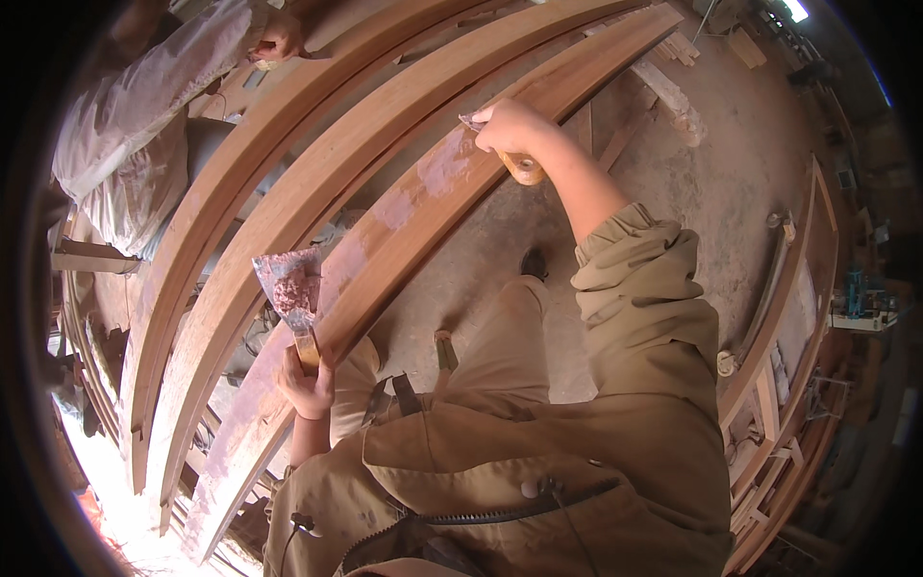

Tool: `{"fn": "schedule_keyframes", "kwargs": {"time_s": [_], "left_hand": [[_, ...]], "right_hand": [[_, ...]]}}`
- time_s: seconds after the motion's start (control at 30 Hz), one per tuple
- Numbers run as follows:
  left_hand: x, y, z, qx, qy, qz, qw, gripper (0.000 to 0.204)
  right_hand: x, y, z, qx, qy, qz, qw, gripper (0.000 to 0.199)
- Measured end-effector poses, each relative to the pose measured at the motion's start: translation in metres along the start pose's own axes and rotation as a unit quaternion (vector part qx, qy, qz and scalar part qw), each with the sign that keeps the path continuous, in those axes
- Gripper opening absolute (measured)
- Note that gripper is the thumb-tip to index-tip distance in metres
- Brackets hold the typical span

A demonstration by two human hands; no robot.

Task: The person applies a pinkish filler to a curved wooden plank using a putty knife and a scraper. They spread the filler along the surface and smooth it with the tools while working in a workshop.

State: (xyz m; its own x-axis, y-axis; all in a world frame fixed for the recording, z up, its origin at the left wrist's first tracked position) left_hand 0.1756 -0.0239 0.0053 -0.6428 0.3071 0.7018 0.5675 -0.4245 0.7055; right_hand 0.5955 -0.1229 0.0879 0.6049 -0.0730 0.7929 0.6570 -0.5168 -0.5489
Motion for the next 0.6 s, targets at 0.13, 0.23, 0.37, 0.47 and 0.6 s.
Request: {"fn": "schedule_keyframes", "kwargs": {"time_s": [0.13, 0.23, 0.37, 0.47, 0.6], "left_hand": [[-0.001, 0.007, 0.001, -0.005, 0.011, -0.015, 1.000, 0.027], [0.001, 0.002, -0.001, -0.002, 0.013, 0.002, 1.000, 0.028], [0.000, 0.000, -0.001, -0.007, 0.013, 0.016, 1.000, 0.028], [-0.002, 0.001, -0.001, 0.012, -0.003, -0.007, 1.000, 0.028], [-0.001, -0.001, 0.000, 0.009, 0.010, -0.013, 1.000, 0.026]], "right_hand": [[-0.035, 0.011, -0.021, -0.049, 0.083, 0.013, 0.995, 0.057], [-0.039, 0.005, -0.032, -0.051, 0.056, -0.032, 0.997, 0.057], [0.001, 0.014, -0.011, -0.046, 0.000, 0.032, 0.998, 0.055], [0.006, 0.029, 0.011, -0.068, -0.001, -0.003, 0.998, 0.056], [0.000, 0.004, 0.004, -0.062, -0.071, -0.010, 0.995, 0.058]]}}
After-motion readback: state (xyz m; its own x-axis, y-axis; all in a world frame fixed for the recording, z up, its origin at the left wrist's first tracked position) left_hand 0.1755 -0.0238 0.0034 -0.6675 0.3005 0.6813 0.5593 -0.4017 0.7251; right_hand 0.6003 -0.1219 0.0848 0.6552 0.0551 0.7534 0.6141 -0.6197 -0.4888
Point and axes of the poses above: each hand's wrist, its own z-axis towards the middle knuckle, its own x-axis out of the back of the hand, y = z × x, the point moved 2 cm from there along z, towards the middle knuckle, and after that the axes turned 15 degrees about x, right-handed, at the moved point
